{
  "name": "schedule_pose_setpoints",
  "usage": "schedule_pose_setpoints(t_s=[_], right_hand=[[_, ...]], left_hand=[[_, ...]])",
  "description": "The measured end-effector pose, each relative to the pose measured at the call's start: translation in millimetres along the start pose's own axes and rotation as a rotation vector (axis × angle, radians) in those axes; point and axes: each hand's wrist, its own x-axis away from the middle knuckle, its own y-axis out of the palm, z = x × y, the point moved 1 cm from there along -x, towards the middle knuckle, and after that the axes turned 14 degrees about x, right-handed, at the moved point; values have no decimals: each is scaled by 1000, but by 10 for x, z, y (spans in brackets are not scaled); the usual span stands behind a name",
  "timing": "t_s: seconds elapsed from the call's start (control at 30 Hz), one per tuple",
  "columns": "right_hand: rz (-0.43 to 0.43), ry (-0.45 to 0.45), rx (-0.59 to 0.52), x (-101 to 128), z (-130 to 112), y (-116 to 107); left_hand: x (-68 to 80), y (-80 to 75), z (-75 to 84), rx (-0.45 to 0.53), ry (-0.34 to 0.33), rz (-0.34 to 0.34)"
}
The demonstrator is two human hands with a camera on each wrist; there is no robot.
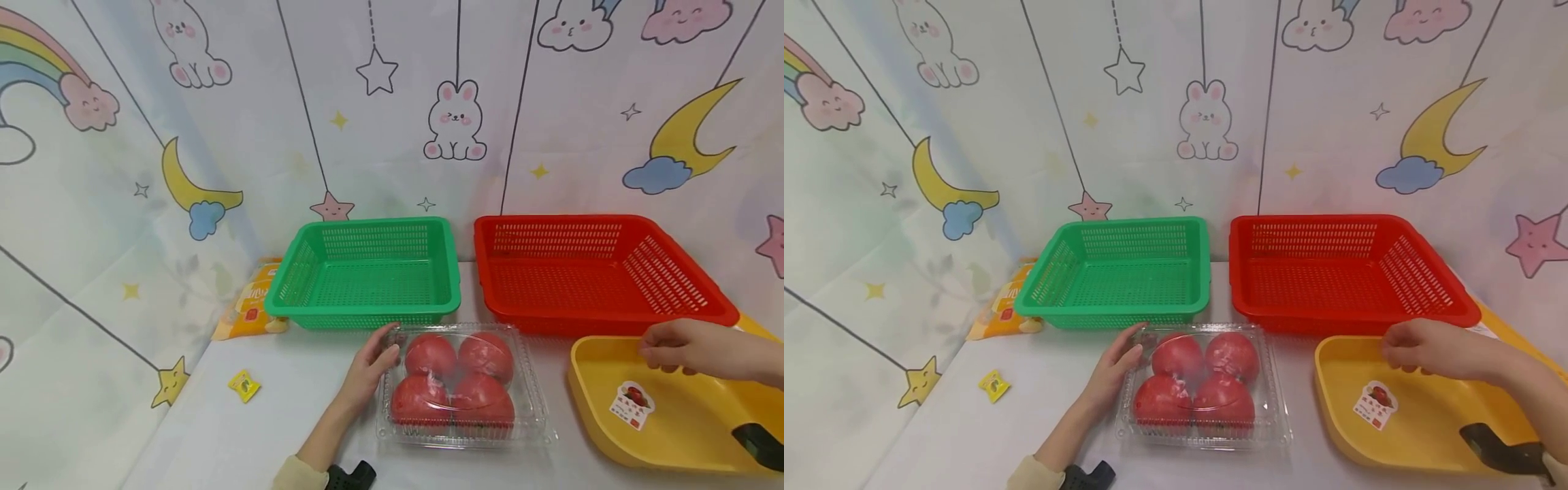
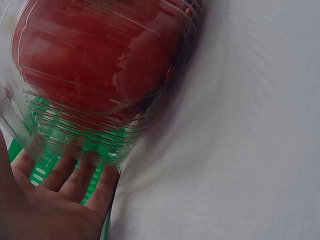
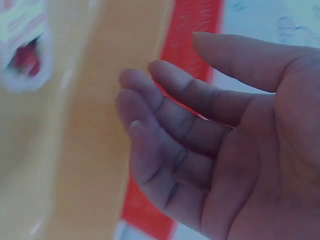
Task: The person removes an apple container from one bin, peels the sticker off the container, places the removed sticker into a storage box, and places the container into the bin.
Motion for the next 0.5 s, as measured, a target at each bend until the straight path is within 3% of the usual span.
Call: schedule_pose_setpoints(t_s=[0.2, 0.5], right_hand=[[163, -81, -6, 88, -334, -55], [344, -204, -161, -26, -864, 229]], left_hand=[[0, 7, 12, 3, 0, 0], [10, 21, 20, -7, -6, 19]])
